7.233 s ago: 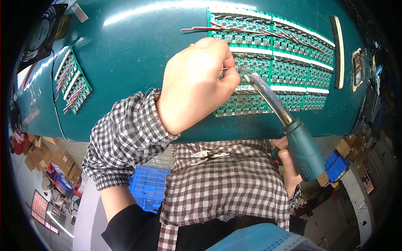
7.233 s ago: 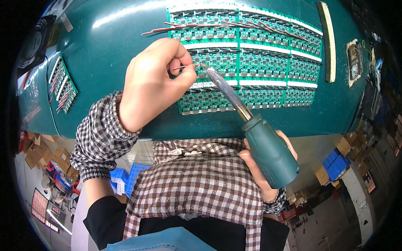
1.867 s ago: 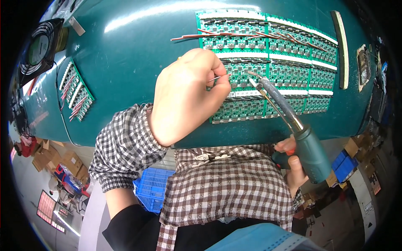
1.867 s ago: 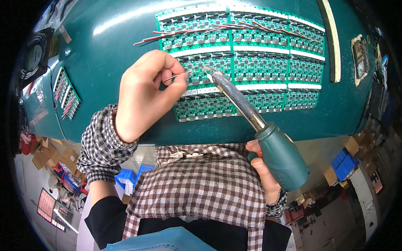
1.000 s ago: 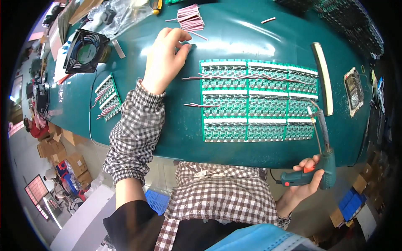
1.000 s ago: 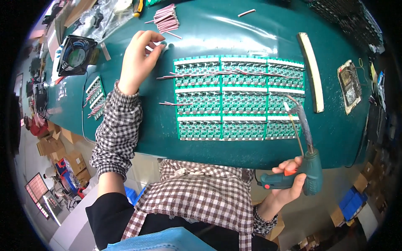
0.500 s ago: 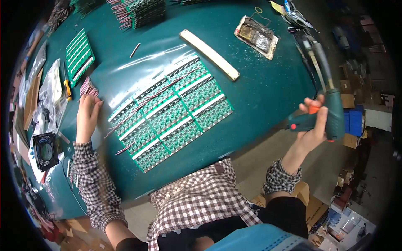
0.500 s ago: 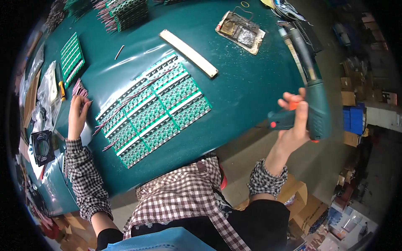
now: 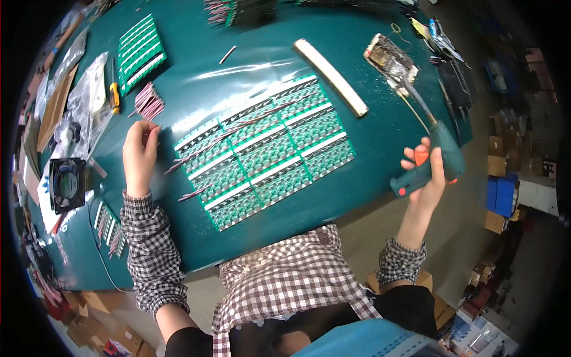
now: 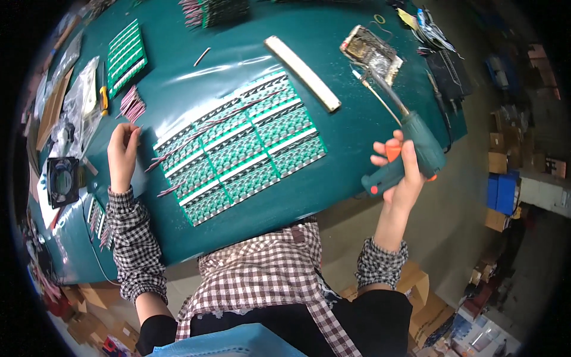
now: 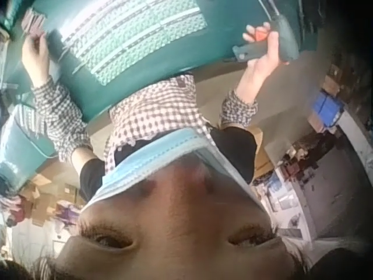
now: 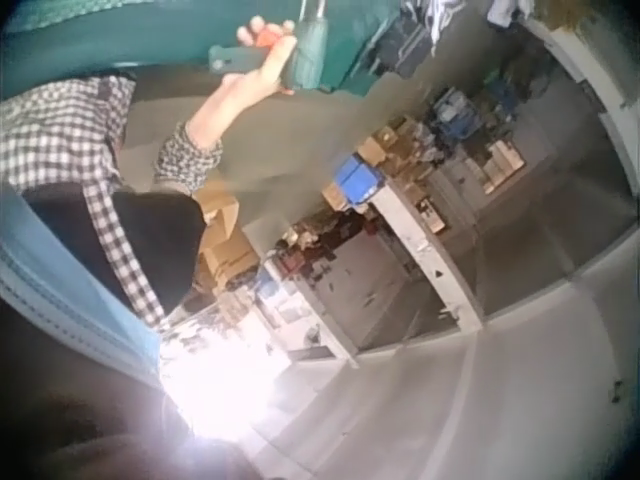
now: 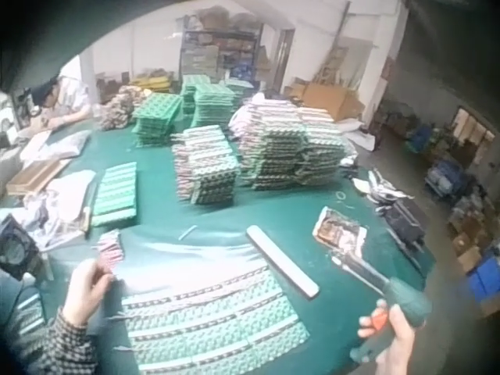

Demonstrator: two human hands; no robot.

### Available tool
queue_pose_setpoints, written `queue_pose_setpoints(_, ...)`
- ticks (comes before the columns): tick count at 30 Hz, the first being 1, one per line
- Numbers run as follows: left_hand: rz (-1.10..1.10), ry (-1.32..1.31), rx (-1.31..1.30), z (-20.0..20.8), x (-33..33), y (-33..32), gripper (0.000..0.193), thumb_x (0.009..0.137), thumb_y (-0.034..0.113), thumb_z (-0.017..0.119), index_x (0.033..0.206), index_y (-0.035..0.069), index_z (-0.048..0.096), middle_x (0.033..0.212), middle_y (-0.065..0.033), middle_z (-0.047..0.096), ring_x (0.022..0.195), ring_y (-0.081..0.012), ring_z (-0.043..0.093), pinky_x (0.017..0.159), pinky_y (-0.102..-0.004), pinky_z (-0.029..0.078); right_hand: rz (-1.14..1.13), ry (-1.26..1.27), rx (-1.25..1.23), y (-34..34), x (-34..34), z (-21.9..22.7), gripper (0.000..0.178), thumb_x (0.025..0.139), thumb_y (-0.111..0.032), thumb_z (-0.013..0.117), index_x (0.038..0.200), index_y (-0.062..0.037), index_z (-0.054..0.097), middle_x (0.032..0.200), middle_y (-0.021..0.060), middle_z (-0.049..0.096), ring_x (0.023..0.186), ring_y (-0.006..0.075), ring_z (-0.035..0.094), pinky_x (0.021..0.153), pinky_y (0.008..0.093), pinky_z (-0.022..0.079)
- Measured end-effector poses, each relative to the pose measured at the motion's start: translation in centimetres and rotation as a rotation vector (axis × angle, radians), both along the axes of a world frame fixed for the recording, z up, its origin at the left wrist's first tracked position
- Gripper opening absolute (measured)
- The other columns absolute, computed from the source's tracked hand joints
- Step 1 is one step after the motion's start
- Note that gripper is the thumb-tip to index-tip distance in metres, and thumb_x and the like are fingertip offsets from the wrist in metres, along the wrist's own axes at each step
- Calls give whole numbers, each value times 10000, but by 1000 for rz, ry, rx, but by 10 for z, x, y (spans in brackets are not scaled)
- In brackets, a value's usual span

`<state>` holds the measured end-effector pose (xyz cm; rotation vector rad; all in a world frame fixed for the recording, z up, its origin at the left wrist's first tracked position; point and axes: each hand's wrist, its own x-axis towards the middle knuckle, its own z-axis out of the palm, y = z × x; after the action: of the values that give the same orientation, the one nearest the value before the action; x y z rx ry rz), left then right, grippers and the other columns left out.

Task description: The person solders wires onto circuit board panels using a soldering gun, picking wires by hand and attaching them across rows on the boards.

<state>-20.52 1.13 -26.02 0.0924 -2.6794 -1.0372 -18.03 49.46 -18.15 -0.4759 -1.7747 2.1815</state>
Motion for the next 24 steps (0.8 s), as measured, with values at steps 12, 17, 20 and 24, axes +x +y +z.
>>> queue_pose_setpoints(12, 74, -233, 171, 21, 18, 16, 107, 867, 85, 603, 868, -21, 594, 691, -12, 553, 603, -63, 486, 542, -221, 412, 480, -145, -528, -54, 20, -6, 420, 942, -359, 474, 1089, 35, 469, 844, 97, 590, 773, 235, 641, 554, 316, 590)
queue_pose_setpoints(17, 28, -211, -43, 5, 23, 5, 95, 854, 71, 603, 865, -20, 580, 673, -21, 535, 594, -72, 480, 544, -227, 402, 483, -201, -541, -71, 24, -8, 439, 939, -370, 477, 1081, 46, 457, 862, 101, 563, 751, 238, 635, 546, 321, 590)
queue_pose_setpoints(20, 27, -167, 23, 10, 31, 5, 103, 826, 77, 609, 858, -15, 577, 703, -78, 566, 626, -148, 533, 578, -269, 432, 526, -210, -490, -76, 27, -11, 449, 941, -362, 473, 1103, 56, 445, 875, 109, 555, 777, 248, 641, 564, 325, 597)
queue_pose_setpoints(24, -10, -229, 285, 34, 45, 31, 99, 805, 87, 610, 857, 4, 595, 729, -112, 594, 655, -177, 583, 611, -287, 467, 560, -225, -412, -77, 38, -18, 443, 947, -346, 463, 1128, 56, 422, 908, 120, 552, 818, 248, 630, 589, 325, 597)
